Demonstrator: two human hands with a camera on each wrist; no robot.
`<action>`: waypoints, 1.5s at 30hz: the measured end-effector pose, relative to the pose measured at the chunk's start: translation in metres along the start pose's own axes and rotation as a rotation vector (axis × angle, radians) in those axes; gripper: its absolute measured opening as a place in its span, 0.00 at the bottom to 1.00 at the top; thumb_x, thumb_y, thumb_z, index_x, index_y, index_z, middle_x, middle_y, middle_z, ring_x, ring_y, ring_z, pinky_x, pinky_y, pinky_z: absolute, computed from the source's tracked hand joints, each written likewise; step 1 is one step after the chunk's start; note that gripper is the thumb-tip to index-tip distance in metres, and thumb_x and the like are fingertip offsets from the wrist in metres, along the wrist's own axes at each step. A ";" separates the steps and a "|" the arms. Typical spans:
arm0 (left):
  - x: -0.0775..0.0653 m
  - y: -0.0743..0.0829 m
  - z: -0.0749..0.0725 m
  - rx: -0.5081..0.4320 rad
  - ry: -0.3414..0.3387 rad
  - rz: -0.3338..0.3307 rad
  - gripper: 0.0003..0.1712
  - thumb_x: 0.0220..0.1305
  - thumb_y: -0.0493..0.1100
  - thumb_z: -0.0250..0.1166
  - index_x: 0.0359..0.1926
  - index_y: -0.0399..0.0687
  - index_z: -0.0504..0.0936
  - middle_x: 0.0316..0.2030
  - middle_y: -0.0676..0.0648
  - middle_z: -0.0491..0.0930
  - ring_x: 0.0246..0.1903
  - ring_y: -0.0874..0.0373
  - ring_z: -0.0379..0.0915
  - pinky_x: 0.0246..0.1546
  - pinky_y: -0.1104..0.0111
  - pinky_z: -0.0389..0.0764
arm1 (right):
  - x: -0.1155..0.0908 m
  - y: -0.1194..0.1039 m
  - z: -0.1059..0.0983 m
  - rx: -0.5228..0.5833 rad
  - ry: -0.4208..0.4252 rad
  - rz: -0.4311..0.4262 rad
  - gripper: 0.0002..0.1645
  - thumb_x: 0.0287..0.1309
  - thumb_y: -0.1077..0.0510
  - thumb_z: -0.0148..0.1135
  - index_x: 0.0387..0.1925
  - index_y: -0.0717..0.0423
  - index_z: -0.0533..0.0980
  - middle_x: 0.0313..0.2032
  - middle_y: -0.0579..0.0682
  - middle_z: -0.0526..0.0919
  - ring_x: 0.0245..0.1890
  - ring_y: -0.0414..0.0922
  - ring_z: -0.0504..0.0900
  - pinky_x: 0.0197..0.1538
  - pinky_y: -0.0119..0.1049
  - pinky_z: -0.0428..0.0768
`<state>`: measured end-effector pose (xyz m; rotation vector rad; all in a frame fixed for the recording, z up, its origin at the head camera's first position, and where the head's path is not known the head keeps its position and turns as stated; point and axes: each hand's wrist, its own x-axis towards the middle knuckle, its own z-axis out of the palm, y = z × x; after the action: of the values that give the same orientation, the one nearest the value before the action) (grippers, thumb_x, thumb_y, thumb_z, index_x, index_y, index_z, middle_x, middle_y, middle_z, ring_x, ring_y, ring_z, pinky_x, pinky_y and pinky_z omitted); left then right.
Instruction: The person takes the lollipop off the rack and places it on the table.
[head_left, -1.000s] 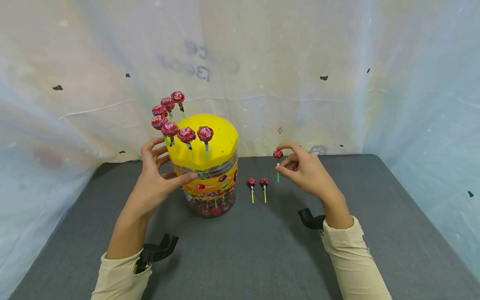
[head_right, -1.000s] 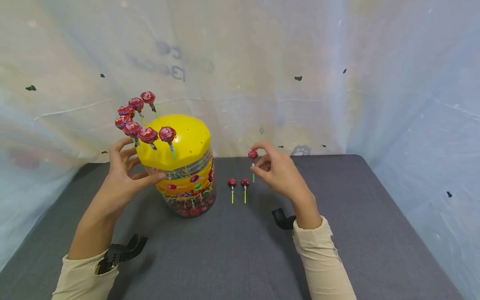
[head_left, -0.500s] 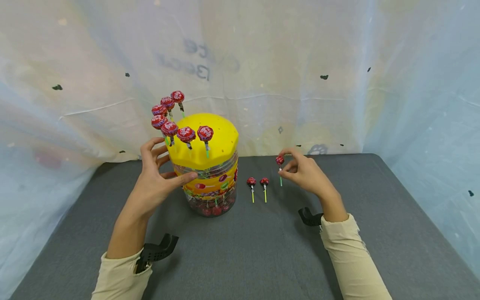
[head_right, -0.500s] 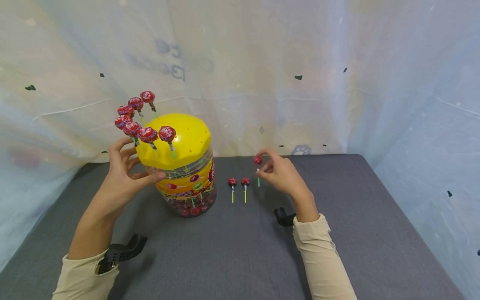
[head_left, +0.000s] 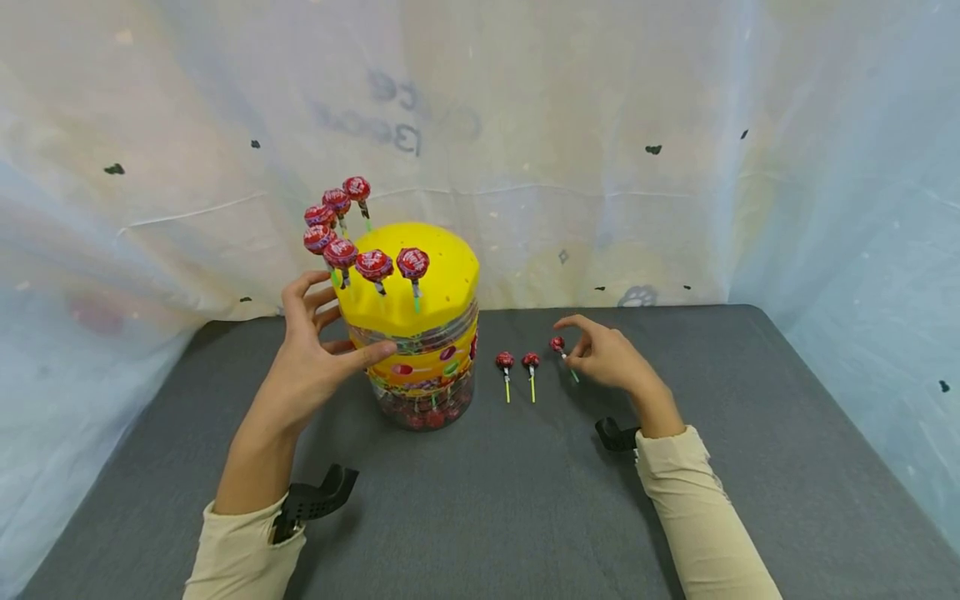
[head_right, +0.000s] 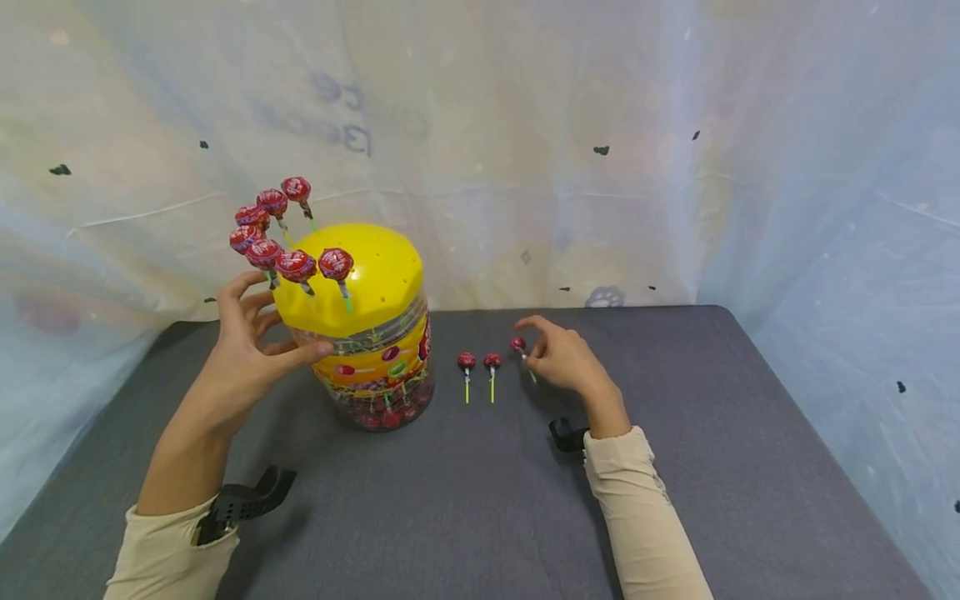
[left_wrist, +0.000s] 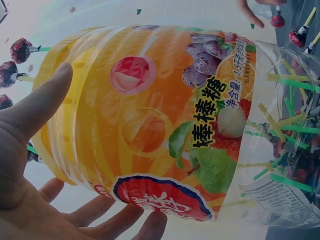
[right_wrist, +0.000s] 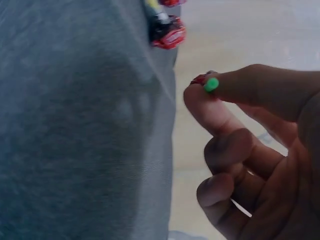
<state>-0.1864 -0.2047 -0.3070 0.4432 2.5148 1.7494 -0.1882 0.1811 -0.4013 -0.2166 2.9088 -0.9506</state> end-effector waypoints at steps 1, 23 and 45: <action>0.000 0.000 0.000 0.000 0.001 0.003 0.59 0.59 0.49 0.74 0.72 0.66 0.36 0.73 0.42 0.47 0.72 0.43 0.51 0.64 0.45 0.64 | 0.001 0.002 0.001 -0.010 -0.014 0.008 0.33 0.60 0.63 0.62 0.67 0.52 0.68 0.29 0.49 0.83 0.22 0.41 0.76 0.29 0.36 0.72; 0.001 0.000 0.000 -0.009 0.002 -0.004 0.60 0.59 0.48 0.74 0.72 0.64 0.34 0.73 0.42 0.46 0.72 0.43 0.49 0.65 0.43 0.63 | 0.004 0.006 0.012 -0.021 -0.106 0.111 0.26 0.59 0.57 0.69 0.59 0.52 0.73 0.32 0.49 0.86 0.26 0.42 0.78 0.32 0.36 0.73; -0.007 0.013 -0.001 0.023 0.009 -0.092 0.62 0.58 0.52 0.74 0.72 0.66 0.33 0.72 0.41 0.46 0.70 0.44 0.53 0.60 0.43 0.71 | 0.006 0.003 0.013 -0.025 -0.120 0.152 0.29 0.58 0.56 0.70 0.60 0.53 0.70 0.34 0.50 0.87 0.28 0.43 0.80 0.32 0.36 0.74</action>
<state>-0.1776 -0.2028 -0.2954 0.3164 2.5203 1.6954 -0.1934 0.1751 -0.4137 -0.0500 2.7828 -0.8470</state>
